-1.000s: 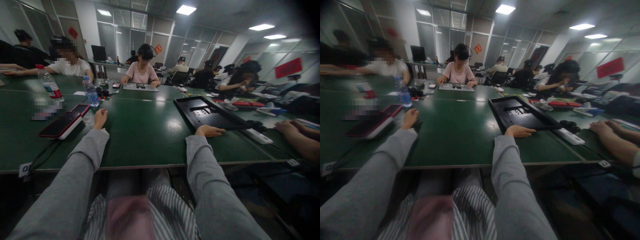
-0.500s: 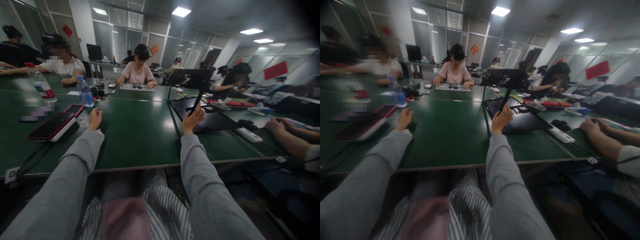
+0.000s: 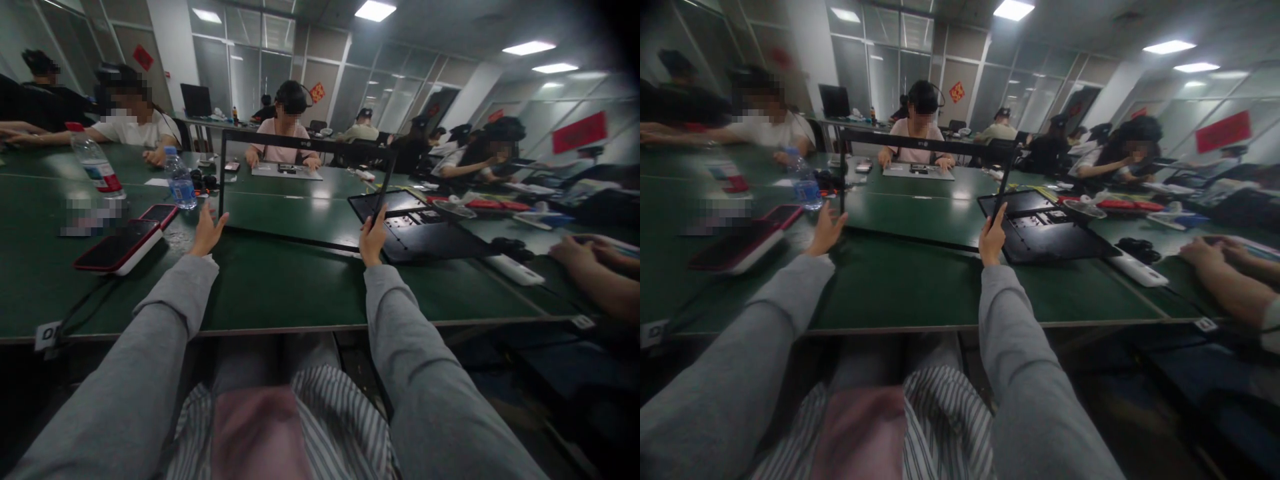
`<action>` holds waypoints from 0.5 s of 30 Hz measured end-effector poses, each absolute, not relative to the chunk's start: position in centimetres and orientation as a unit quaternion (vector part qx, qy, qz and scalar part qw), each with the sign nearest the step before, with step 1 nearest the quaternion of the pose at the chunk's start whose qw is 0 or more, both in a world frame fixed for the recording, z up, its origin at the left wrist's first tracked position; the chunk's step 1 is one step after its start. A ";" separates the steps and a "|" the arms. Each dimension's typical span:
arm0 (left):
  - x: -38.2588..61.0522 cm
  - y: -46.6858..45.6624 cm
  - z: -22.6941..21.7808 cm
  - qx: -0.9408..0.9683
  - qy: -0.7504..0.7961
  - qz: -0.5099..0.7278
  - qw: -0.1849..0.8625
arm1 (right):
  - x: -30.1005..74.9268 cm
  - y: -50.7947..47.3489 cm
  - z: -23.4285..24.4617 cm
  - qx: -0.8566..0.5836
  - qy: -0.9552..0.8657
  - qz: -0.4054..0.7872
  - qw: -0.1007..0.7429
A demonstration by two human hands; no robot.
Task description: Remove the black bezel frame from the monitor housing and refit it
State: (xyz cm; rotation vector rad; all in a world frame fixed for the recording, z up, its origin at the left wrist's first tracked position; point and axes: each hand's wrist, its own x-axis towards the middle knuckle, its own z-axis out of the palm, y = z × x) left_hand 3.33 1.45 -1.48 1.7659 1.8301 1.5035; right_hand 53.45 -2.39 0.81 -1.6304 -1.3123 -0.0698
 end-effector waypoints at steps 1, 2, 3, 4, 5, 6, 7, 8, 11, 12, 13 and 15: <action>3.5 1.4 -1.4 0.599 0.618 0.499 0.098 | 53.5 -2.2 0.6 -0.678 -0.543 -0.021 0.496; 3.5 1.3 -1.3 0.599 0.622 0.493 0.104 | 53.6 -2.0 0.3 -0.681 -0.542 -0.016 0.493; 3.6 1.2 -1.1 0.593 0.631 0.489 0.109 | 53.8 -1.7 0.0 -0.684 -0.539 -0.013 0.490; 3.5 1.1 -1.0 0.586 0.641 0.484 0.110 | 54.0 -1.4 -0.3 -0.688 -0.537 -0.009 0.488; 3.5 1.1 -0.9 0.578 0.651 0.480 0.107 | 54.2 -1.0 -0.6 -0.692 -0.534 -0.004 0.486; 3.3 1.0 -0.9 0.572 0.662 0.475 0.099 | 54.4 -0.5 -1.0 -0.696 -0.530 0.005 0.484; 3.2 1.0 -0.9 0.568 0.672 0.467 0.091 | 54.6 0.0 -1.3 -0.699 -0.529 0.020 0.481; 3.0 1.1 -1.1 0.566 0.681 0.456 0.085 | 54.8 0.5 -1.7 -0.700 -0.531 0.040 0.475; 2.2 1.3 -1.7 0.560 0.711 0.419 0.076 | 55.1 1.7 -2.5 -0.690 -0.561 0.113 0.442; 2.0 1.4 -2.0 0.554 0.721 0.410 0.070 | 55.2 2.0 -2.8 -0.681 -0.577 0.127 0.433; 1.8 1.5 -2.2 0.555 0.725 0.402 0.067 | 55.2 2.1 -2.9 -0.673 -0.590 0.132 0.425; 1.7 1.5 -2.4 0.557 0.732 0.387 0.062 | 55.3 2.2 -3.2 -0.671 -0.609 0.114 0.406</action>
